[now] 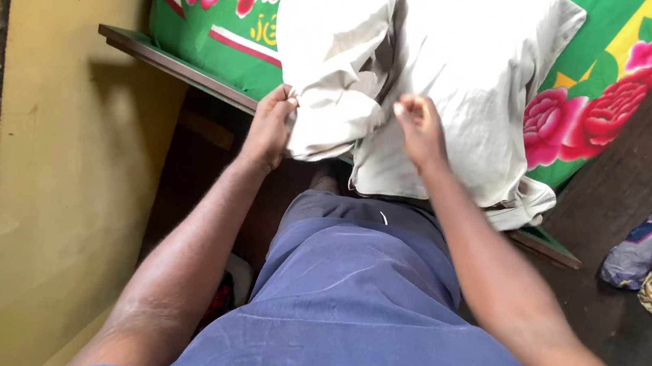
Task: Putting a pillow inside a clean pillowcase and placing it on a bed.
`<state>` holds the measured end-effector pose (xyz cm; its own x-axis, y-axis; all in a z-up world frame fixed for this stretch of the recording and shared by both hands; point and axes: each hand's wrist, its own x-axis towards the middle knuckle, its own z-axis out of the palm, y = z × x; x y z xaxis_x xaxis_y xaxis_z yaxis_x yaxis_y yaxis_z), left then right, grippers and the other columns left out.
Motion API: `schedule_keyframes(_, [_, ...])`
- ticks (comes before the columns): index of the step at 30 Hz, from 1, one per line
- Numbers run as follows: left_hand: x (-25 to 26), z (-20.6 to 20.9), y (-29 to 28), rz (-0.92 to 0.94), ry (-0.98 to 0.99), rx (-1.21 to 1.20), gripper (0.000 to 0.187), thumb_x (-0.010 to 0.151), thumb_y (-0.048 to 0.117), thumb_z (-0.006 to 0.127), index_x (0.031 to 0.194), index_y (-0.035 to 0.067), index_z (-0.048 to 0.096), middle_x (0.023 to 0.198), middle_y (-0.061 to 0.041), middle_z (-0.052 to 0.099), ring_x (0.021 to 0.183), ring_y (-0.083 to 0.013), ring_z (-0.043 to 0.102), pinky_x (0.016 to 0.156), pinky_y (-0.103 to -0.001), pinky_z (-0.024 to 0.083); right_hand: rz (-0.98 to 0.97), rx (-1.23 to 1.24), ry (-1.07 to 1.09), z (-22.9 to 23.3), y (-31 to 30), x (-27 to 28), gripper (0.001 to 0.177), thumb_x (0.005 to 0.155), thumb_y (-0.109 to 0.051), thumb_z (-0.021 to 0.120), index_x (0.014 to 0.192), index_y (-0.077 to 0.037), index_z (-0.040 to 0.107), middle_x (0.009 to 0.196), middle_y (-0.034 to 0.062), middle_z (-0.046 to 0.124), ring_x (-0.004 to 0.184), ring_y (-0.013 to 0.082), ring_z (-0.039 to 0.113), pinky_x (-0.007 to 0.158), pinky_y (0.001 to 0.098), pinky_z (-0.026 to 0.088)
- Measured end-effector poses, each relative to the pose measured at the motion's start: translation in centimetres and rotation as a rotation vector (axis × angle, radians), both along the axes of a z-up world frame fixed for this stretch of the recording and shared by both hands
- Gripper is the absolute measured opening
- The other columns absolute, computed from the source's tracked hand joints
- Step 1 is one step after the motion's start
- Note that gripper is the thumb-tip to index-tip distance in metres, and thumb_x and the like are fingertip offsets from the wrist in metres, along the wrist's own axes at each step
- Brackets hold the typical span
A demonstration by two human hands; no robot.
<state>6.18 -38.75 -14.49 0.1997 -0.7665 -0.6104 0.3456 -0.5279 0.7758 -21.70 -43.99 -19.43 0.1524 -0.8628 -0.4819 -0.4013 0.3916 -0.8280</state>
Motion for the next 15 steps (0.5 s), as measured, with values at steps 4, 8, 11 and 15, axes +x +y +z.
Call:
schedule_keyframes(4, [1.2, 1.8, -1.0, 0.017, 0.185, -0.075, 0.024, 0.097, 0.005, 0.044, 0.11, 0.0, 0.064, 0.099, -0.007, 0.07, 0.085, -0.014, 0.065, 0.079, -0.028, 0.054, -0.153, 0.794, -0.469, -3.4, -3.8, 5.1, 0.04, 0.105, -0.041, 0.052, 0.134, -0.014, 0.058, 0.135, 0.0118, 0.064, 0.111, 0.022, 0.067, 0.097, 0.0415, 0.054])
schedule_keyframes(8, [5.1, 5.1, -3.4, -0.034, -0.003, -0.13, 0.033, 0.096, 0.015, 0.043, 0.116, 0.0, 0.065, 0.105, -0.009, 0.073, 0.091, -0.0148, 0.07, 0.081, -0.028, 0.059, -0.249, 0.635, -0.361, -0.9, -7.3, 11.3, 0.036, 0.105, -0.026, 0.056, 0.137, -0.012, 0.066, 0.141, 0.0041, 0.054, 0.119, 0.0176, 0.058, 0.093, 0.0457, 0.047])
schedule_keyframes(11, [11.3, 9.2, -7.3, -0.012, -0.123, -0.357, 0.04, 0.098, 0.022, 0.053, 0.13, -0.002, 0.062, 0.109, -0.01, 0.071, 0.092, -0.0195, 0.071, 0.08, -0.034, 0.061, -0.199, 0.273, -1.066, -5.2, -11.1, 13.0, 0.036, 0.096, -0.004, 0.061, 0.131, -0.01, 0.062, 0.128, 0.0112, 0.067, 0.119, 0.0276, 0.066, 0.107, 0.047, 0.053])
schedule_keyframes(15, [14.7, 15.5, -8.6, -0.034, -0.358, -0.46, 0.04, 0.109, 0.021, 0.07, 0.127, -0.008, 0.049, 0.114, -0.012, 0.068, 0.103, -0.0207, 0.07, 0.092, -0.036, 0.063, -0.177, 0.155, -1.356, 8.0, -12.3, 11.8, 0.029, 0.108, -0.012, 0.061, 0.137, -0.01, 0.058, 0.127, 0.0075, 0.065, 0.126, 0.0265, 0.062, 0.111, 0.048, 0.052])
